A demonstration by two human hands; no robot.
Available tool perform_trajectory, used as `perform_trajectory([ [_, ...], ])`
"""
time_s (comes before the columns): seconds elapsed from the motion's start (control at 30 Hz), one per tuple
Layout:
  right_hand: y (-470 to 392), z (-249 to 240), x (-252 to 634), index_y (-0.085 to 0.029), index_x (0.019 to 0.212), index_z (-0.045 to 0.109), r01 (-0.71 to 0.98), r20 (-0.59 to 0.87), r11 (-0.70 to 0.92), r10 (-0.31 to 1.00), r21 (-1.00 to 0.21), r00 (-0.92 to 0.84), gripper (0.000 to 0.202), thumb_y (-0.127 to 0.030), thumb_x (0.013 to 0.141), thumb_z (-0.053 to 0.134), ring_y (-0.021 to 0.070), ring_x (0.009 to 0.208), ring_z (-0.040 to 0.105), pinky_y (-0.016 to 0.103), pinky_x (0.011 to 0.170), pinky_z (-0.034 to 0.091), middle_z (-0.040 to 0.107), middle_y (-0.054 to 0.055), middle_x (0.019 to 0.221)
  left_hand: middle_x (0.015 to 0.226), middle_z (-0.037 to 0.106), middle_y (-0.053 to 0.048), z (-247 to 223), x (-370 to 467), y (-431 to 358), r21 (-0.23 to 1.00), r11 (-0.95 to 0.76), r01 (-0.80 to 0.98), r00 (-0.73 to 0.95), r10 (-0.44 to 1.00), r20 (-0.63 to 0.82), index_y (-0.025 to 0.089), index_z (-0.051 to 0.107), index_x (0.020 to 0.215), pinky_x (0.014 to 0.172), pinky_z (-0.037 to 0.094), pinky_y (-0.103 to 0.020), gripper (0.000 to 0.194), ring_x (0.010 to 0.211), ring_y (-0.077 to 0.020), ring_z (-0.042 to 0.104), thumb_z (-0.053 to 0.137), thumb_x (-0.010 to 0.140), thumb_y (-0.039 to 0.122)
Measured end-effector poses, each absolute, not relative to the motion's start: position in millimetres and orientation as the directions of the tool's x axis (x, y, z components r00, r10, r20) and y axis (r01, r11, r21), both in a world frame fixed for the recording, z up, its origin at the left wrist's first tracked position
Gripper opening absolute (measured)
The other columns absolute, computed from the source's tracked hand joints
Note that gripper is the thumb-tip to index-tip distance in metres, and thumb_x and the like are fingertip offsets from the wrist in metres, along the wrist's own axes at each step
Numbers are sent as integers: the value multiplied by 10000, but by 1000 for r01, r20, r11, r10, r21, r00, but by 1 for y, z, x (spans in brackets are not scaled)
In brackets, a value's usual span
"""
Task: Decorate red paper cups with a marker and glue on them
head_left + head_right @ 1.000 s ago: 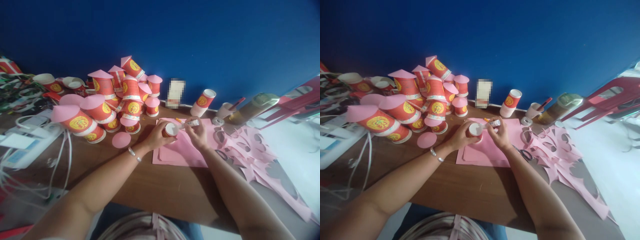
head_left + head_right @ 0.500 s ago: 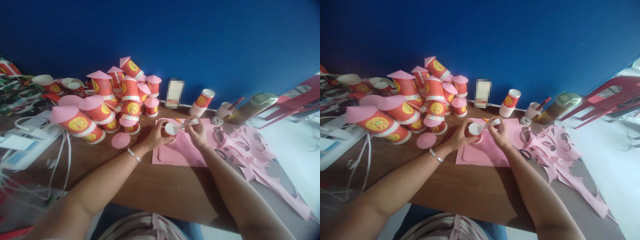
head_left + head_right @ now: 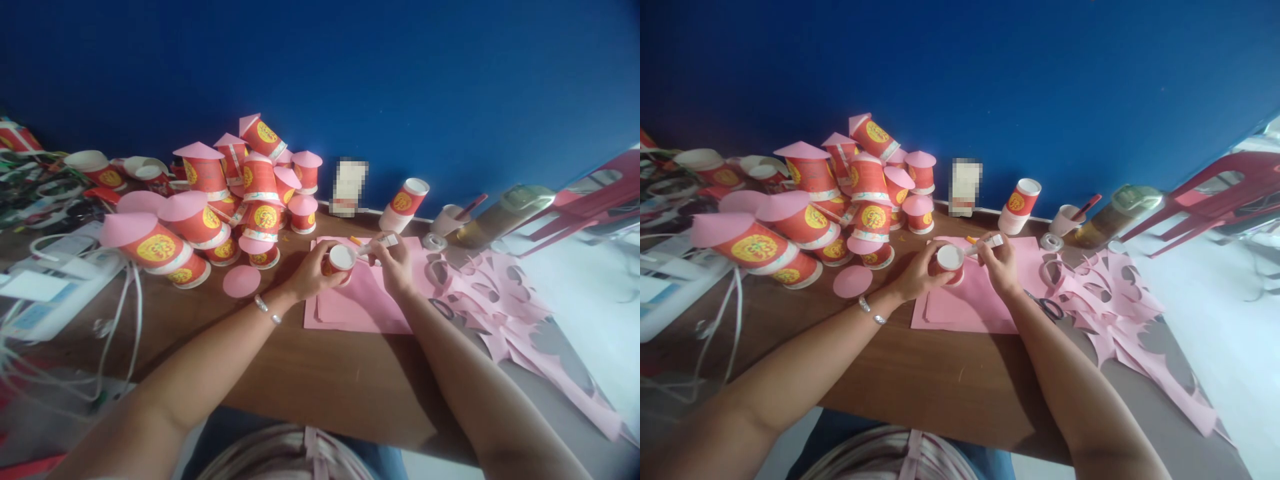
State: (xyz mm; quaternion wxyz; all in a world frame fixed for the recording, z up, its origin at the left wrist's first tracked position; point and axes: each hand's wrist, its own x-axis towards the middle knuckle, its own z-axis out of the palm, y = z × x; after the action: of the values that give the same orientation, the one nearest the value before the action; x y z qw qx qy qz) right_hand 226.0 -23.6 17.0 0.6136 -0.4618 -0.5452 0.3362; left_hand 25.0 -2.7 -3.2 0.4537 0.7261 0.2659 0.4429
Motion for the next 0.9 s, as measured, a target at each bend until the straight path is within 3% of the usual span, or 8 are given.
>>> perform_trajectory([
  [0.1,-24,17,225,-227,827,576,103,371,357,908,-929,197,248,-428,870,714,104,512,492,255,518,413,550,-64,580,1160,670,-86,-3,25,-3,892,-450,-29,469,782,410,188,578,1182,995,521,-411,412,1091,-237,660,738,802,173],
  [0.27,-30,21,224,-222,858,583,269,413,360,894,-893,174,227,-410,873,708,115,590,534,263,547,447,598,-31,693,1167,658,-85,-4,25,-3,896,-443,-35,482,778,403,195,574,1204,979,517,-402,430,1076,-231,655,741,808,188],
  [0.5,-32,23,223,-224,878,566,408,467,371,869,-834,165,191,-371,853,685,135,631,581,269,558,491,647,-4,757,1167,638,-82,-9,25,1,858,-510,61,427,790,439,213,616,1140,1011,482,-455,535,1118,-264,609,902,695,297],
  [0.73,-32,24,223,-233,883,558,430,474,371,866,-823,160,190,-372,864,685,153,663,607,268,555,499,663,7,776,1161,637,-81,-9,25,3,835,-545,80,418,779,468,220,650,1142,1032,464,-468,503,1131,-270,598,894,707,279],
  [0.9,-32,23,223,-233,870,557,428,471,369,868,-825,159,205,-377,863,703,146,659,599,265,558,496,645,1,773,1260,624,-85,-9,26,0,894,-448,14,432,809,399,236,597,1220,1015,496,-432,577,1144,-247,617,872,713,239],
])
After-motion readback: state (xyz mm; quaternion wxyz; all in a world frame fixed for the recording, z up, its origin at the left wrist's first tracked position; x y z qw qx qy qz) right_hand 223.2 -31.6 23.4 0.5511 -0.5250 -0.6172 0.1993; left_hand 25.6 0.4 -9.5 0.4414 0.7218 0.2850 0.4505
